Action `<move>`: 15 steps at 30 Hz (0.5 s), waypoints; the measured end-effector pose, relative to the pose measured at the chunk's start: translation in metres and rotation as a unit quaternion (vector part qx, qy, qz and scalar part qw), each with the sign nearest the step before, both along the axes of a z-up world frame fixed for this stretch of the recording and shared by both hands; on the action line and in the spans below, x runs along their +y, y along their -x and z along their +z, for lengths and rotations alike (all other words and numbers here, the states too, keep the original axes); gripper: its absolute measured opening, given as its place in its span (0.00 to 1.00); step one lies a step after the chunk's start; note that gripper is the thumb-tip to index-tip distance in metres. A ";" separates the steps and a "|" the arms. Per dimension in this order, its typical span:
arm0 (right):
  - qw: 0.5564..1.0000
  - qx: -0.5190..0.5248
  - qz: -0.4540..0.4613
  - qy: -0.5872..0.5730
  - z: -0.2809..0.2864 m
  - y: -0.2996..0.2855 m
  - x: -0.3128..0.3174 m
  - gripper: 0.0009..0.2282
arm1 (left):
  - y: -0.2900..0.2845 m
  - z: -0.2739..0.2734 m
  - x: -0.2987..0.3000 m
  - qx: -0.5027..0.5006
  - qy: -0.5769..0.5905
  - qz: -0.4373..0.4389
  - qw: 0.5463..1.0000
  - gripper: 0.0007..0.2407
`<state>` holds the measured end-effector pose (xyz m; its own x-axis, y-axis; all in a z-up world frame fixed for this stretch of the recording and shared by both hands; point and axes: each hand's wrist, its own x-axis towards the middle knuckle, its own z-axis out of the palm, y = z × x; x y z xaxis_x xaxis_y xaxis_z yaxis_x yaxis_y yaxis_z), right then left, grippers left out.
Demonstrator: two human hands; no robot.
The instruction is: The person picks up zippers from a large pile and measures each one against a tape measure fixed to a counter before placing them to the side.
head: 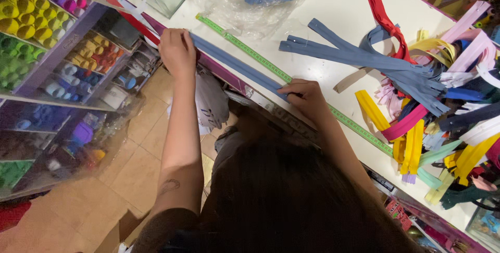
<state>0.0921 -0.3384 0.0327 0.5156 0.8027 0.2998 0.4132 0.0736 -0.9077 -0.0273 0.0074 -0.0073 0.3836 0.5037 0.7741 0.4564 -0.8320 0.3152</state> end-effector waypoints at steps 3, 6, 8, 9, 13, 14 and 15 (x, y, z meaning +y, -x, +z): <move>1.000 -0.019 -0.012 0.013 -0.001 0.001 0.001 0.10 | -0.008 -0.002 -0.013 0.005 -0.037 -0.015 0.999 0.04; 0.998 -0.040 -0.024 0.029 -0.001 0.001 -0.001 0.09 | -0.005 0.005 -0.026 0.000 -0.024 -0.077 0.997 0.05; 0.997 -0.049 -0.031 0.041 -0.002 0.003 -0.005 0.07 | -0.001 0.008 -0.031 -0.011 0.004 -0.115 0.993 0.07; 0.994 -0.091 -0.050 0.047 -0.001 0.004 -0.007 0.07 | 0.000 0.008 -0.031 -0.012 0.006 -0.112 0.994 0.06; 0.972 -0.191 -0.123 0.054 -0.010 0.010 -0.011 0.06 | -0.006 0.012 -0.029 -0.009 0.005 -0.076 0.997 0.03; 0.972 -0.192 -0.124 0.054 -0.014 0.010 -0.011 0.06 | -0.008 0.012 -0.028 -0.009 0.005 -0.078 0.997 0.03; 0.969 -0.196 -0.139 0.056 -0.018 0.009 -0.010 0.06 | -0.011 0.011 -0.026 -0.014 0.030 -0.079 0.996 0.04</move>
